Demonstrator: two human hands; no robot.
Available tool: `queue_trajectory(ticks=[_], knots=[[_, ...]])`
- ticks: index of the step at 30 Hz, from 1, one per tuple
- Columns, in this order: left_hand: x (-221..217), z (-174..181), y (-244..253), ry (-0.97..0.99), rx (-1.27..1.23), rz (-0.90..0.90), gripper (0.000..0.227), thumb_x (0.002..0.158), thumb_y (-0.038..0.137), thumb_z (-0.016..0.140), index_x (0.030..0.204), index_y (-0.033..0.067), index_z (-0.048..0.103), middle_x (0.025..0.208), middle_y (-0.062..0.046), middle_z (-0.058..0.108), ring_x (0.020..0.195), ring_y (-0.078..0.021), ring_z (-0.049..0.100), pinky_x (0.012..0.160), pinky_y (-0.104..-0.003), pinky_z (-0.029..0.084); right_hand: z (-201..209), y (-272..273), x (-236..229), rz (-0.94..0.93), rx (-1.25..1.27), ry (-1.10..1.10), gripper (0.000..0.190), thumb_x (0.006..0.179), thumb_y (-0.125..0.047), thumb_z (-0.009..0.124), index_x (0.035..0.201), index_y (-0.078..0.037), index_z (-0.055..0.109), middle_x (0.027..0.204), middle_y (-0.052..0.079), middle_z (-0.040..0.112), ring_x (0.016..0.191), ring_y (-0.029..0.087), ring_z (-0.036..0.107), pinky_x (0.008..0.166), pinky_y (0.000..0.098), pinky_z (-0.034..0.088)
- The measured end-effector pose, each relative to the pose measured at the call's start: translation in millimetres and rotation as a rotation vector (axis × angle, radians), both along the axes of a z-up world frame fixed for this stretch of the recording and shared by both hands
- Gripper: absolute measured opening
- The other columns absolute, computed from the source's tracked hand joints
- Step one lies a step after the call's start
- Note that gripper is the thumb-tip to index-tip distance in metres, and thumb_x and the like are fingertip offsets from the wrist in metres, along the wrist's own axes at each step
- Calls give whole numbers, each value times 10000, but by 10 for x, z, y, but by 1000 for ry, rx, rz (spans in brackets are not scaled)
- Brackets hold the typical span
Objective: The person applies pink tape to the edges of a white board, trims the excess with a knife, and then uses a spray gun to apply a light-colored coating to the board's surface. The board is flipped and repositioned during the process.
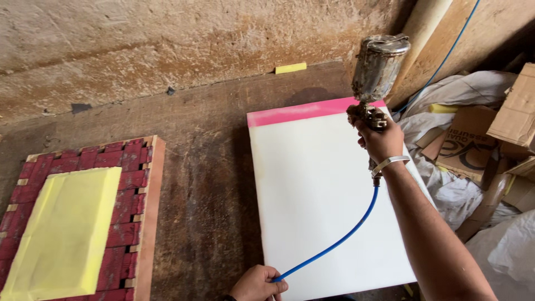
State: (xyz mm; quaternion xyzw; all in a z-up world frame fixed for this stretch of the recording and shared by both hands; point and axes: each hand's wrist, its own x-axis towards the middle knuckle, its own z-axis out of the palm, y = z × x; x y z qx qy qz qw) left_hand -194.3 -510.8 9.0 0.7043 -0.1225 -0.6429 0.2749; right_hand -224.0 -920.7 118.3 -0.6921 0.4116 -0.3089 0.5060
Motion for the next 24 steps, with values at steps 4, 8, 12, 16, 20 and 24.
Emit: queue_trajectory(ticks=[4,8,12,16,20,24], knots=[[-234,15,-325,-16,-17,62,226,1002,254,706,1048,35,735,746,-35,728,561,-70,599,530,-214,485,-66,-471,-285,-39,-44,18,212,952,-145,758,1104,-8,703,794,62,710,623,119,670,543,272,544],[-544,70,-738,-34,51,58,244,1002,282,688,1067,55,750,748,-31,726,551,-70,576,523,-215,473,-98,-919,-601,-67,-31,23,224,949,-169,763,1101,-18,693,833,62,737,632,111,683,553,279,559],[-773,136,-1077,-60,16,61,252,1006,259,665,1095,30,722,753,-39,727,556,-91,603,500,-216,479,-148,-1289,-912,-105,-34,2,230,952,-172,763,1116,-25,696,861,55,749,645,109,689,572,281,563],[-966,136,-1256,-37,-92,143,230,1004,168,665,1115,-28,711,751,-57,725,592,-92,657,484,-228,511,-224,-1513,-1191,-97,-16,-48,234,970,-151,759,1107,22,684,868,80,730,662,119,676,582,292,561],[-1051,103,-1274,-106,-91,165,185,982,114,674,1129,6,704,751,-57,739,607,-85,675,491,-227,505,-253,-1573,-1350,9,85,-50,260,944,-156,744,1129,11,670,856,74,748,632,137,684,559,294,566],[-1081,84,-1166,-151,-135,289,193,938,85,720,1115,8,719,735,-70,751,582,-80,660,486,-233,487,-214,-1440,-1331,106,113,-29,238,959,-162,743,1101,16,674,832,96,735,618,157,669,547,301,543]])
